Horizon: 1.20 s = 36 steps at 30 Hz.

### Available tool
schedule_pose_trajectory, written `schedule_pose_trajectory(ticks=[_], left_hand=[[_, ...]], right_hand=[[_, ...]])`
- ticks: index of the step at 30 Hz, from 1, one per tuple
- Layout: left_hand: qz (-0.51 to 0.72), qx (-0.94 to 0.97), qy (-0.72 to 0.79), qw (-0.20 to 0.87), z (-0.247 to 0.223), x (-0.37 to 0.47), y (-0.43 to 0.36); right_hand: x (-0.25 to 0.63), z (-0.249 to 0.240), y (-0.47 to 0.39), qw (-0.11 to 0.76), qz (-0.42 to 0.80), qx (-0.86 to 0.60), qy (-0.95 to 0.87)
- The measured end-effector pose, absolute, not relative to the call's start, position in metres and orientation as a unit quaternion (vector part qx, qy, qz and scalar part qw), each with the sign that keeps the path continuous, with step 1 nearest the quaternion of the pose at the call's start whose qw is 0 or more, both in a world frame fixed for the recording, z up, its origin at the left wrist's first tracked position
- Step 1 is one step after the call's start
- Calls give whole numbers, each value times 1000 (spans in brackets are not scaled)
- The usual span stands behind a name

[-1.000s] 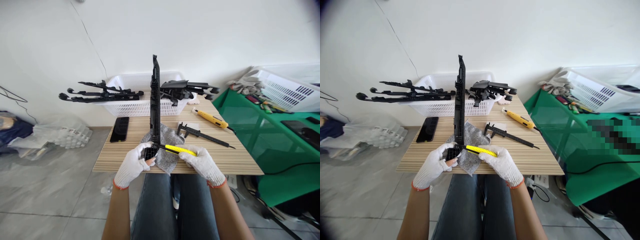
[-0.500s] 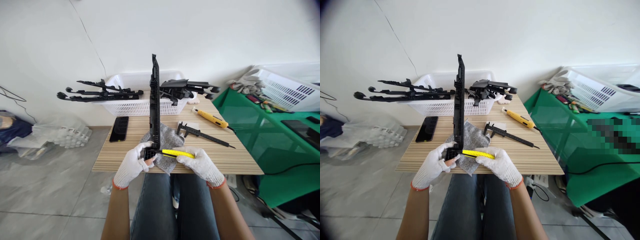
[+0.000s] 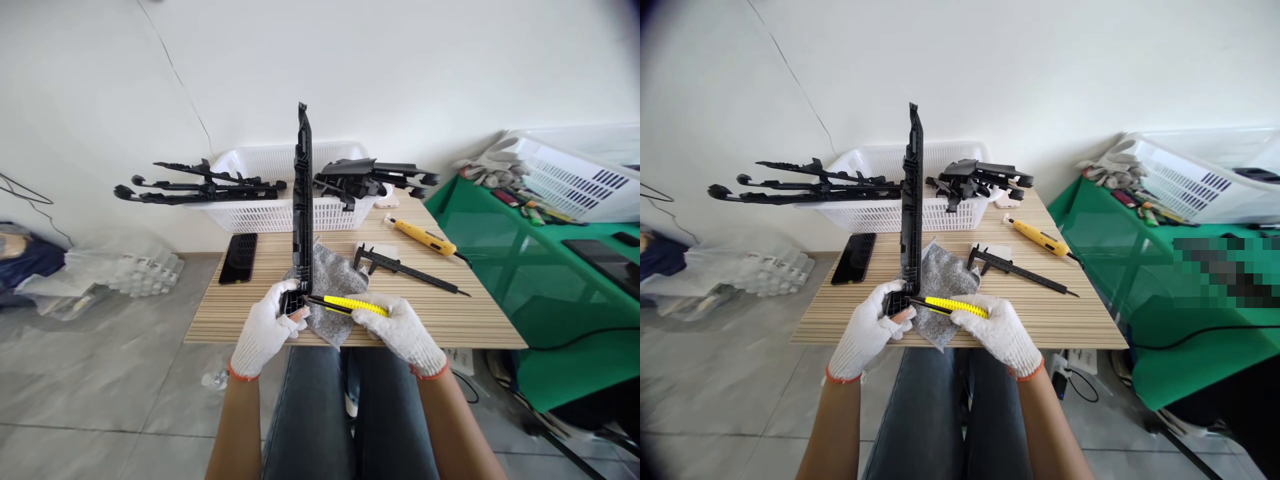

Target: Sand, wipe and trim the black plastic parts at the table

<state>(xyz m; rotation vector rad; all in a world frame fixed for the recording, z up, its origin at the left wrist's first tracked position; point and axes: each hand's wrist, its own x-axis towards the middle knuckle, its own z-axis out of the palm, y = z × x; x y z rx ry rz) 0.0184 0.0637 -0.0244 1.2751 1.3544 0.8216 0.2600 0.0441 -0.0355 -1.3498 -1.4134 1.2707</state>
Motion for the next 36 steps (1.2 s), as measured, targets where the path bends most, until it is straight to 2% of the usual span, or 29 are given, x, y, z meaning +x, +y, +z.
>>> schedule_pose_trajectory(ticks=[11,16,19,22,25,27,36], left_hand=[[345,533,577,515,-23,19,64],[331,552,583,495,-24,16,65],[325,568,583,482,-26,15,66],[325,578,577,478,-29,13,67],[333,571,573,484,-31,11,66],[340,566,570,489,-31,11,66],[351,558,549,513,-31,15,64]], right_hand=[[262,-43,41,393,424,-497,-647],[258,-48,39,381,315,-516,-700],[253,-44,36,316,197,-553,-745],[247,-30,38,199,100,-587,-778],[244,-8,46,68,52,-587,-805],[245,9,54,10,34,-568,-822],[247,56,70,-80,-15,-550,-831]])
